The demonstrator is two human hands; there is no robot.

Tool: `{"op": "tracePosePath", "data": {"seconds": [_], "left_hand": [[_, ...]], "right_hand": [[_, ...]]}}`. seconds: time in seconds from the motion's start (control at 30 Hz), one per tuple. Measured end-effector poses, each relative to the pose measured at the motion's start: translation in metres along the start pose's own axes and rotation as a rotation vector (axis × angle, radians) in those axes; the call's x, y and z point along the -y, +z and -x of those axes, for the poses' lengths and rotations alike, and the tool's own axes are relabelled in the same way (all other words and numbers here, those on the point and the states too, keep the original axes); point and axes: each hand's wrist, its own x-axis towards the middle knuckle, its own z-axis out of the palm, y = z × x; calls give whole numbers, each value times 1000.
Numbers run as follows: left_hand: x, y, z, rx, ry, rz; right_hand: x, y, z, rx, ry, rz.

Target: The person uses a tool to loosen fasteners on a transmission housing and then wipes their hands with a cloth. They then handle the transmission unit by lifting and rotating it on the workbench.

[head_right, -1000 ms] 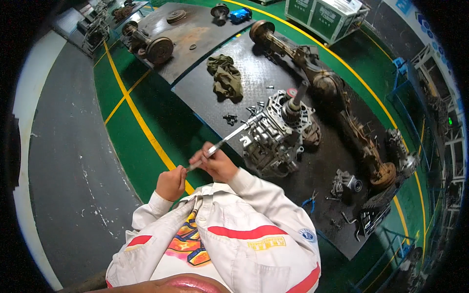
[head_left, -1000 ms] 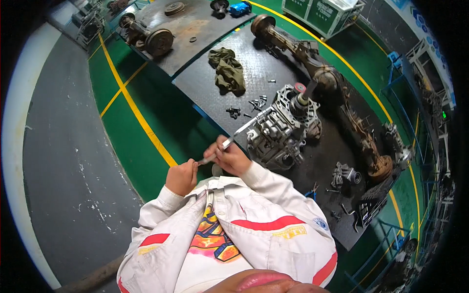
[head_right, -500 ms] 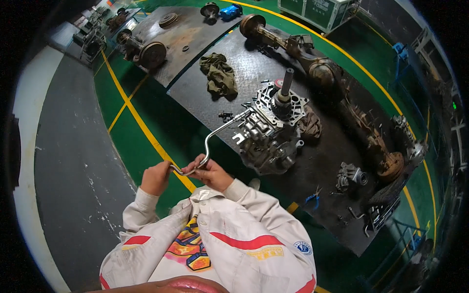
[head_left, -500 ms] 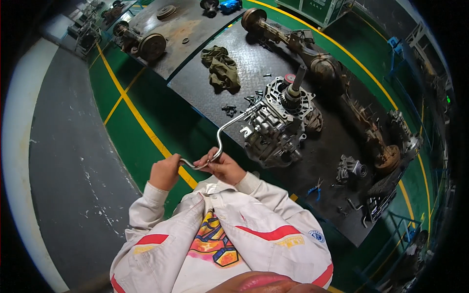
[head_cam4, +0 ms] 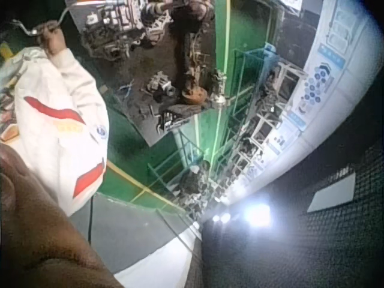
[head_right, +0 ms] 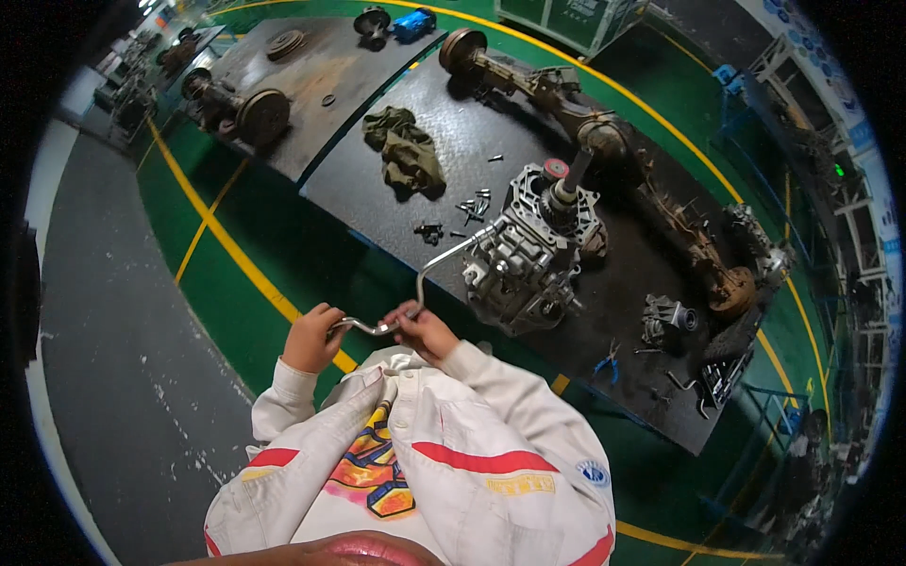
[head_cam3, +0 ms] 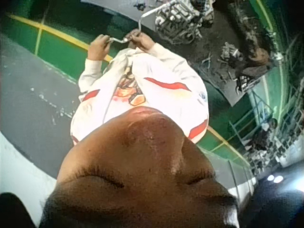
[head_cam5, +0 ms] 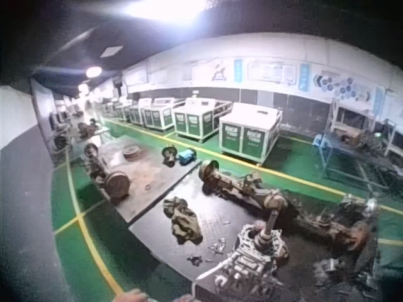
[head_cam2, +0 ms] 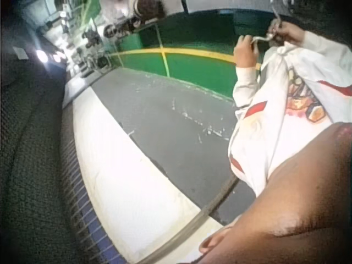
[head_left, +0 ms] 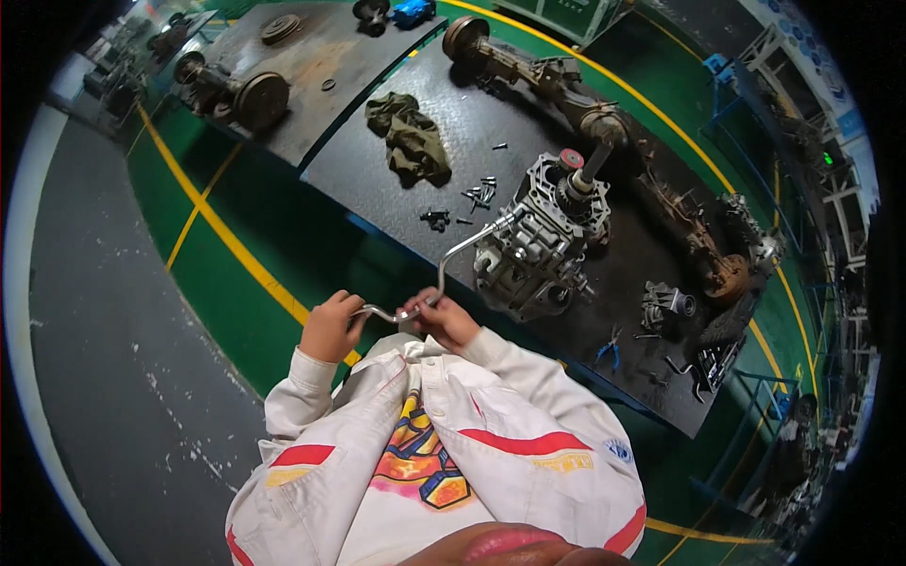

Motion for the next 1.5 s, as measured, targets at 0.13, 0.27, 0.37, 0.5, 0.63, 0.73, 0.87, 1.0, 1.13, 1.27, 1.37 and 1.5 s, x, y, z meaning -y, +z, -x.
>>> {"op": "tracePosePath", "data": {"seconds": [0.13,0.27,0.37,0.5,0.63,0.73,0.87,1.0,1.13,1.27,1.37,1.5], "left_hand": [[26,8,-13,102,141,172],[42,26,-21,165,241,305],[47,27,-31,156,159,442],[66,5,-45,142,60,317],[78,-3,-57,169,89,208],[80,0,-62,204,88,189],[99,11,-65,304,-98,407],[121,24,-75,332,-346,817],[143,47,-111,151,-445,762],[170,96,-162,-27,-638,864],[198,142,-220,-101,-683,780],[262,217,-291,-291,-1027,613]], "right_hand": [[24,54,37,19,-74,52],[40,94,-10,-7,-237,60],[33,84,-82,-112,-354,-19],[-4,31,-126,-426,-300,-23],[-27,11,-100,-581,-75,-20],[-21,12,-71,-597,9,119],[17,34,-36,-387,-43,254],[55,30,-1,-461,-381,681],[97,-9,55,-585,-270,612],[121,-12,104,-588,-130,875],[166,30,149,-491,-204,828],[208,20,171,-667,-626,521]]}}
